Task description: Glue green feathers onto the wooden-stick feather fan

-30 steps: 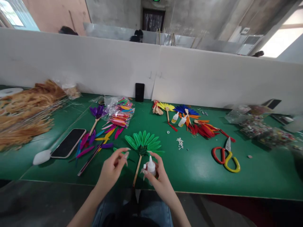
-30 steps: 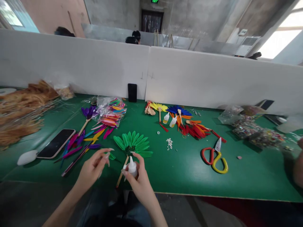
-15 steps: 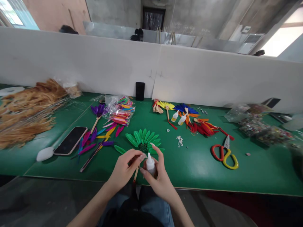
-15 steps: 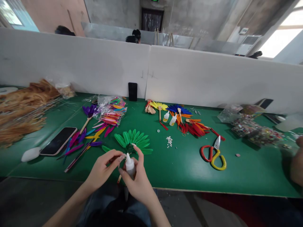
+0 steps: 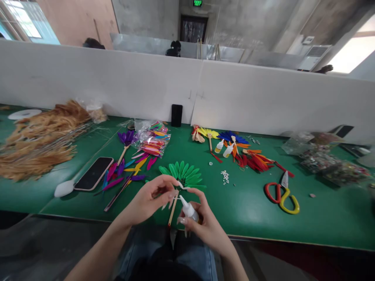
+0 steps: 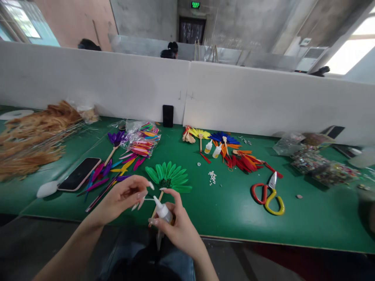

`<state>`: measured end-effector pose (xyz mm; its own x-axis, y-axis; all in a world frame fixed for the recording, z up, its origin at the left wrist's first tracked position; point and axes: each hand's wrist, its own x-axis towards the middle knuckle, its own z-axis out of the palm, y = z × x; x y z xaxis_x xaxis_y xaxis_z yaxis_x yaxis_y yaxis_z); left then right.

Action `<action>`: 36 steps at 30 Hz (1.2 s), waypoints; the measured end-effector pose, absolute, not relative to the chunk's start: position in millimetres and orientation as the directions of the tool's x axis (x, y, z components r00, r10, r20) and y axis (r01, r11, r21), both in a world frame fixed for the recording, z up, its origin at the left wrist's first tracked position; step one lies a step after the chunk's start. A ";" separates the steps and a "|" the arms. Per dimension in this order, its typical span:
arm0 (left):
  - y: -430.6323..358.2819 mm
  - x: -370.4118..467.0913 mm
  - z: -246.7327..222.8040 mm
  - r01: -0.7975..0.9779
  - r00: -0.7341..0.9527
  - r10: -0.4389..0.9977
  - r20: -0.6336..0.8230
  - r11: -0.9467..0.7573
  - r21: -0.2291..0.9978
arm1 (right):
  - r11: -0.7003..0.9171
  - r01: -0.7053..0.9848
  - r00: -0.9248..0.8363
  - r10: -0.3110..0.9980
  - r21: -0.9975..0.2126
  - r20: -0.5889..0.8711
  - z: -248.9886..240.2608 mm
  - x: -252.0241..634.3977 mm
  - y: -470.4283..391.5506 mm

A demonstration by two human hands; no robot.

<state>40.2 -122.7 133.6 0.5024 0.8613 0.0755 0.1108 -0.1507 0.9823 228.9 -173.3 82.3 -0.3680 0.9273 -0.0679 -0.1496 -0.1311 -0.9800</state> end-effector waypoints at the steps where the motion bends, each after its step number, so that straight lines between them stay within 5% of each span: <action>1: -126.1 38.3 133.9 0.085 0.530 0.845 0.074 -0.140 0.986 | -0.128 -0.139 -0.359 0.931 -0.982 -0.071 82.2 230.6 -172.5; 6: -134.9 34.5 132.5 0.231 0.609 0.793 -0.023 -0.149 0.961 | -0.071 -0.080 -0.308 0.950 -0.994 -0.043 79.3 237.1 -170.0; 11: -130.5 41.7 126.2 0.197 0.564 0.812 -0.149 0.043 0.979 | -0.047 -0.068 -0.271 0.962 -0.997 -0.027 78.2 233.2 -168.8; 36: -125.3 65.8 121.3 0.237 0.359 0.932 -0.055 -0.034 0.971 | 0.151 0.321 -0.240 0.968 -0.935 0.073 93.7 221.2 -174.8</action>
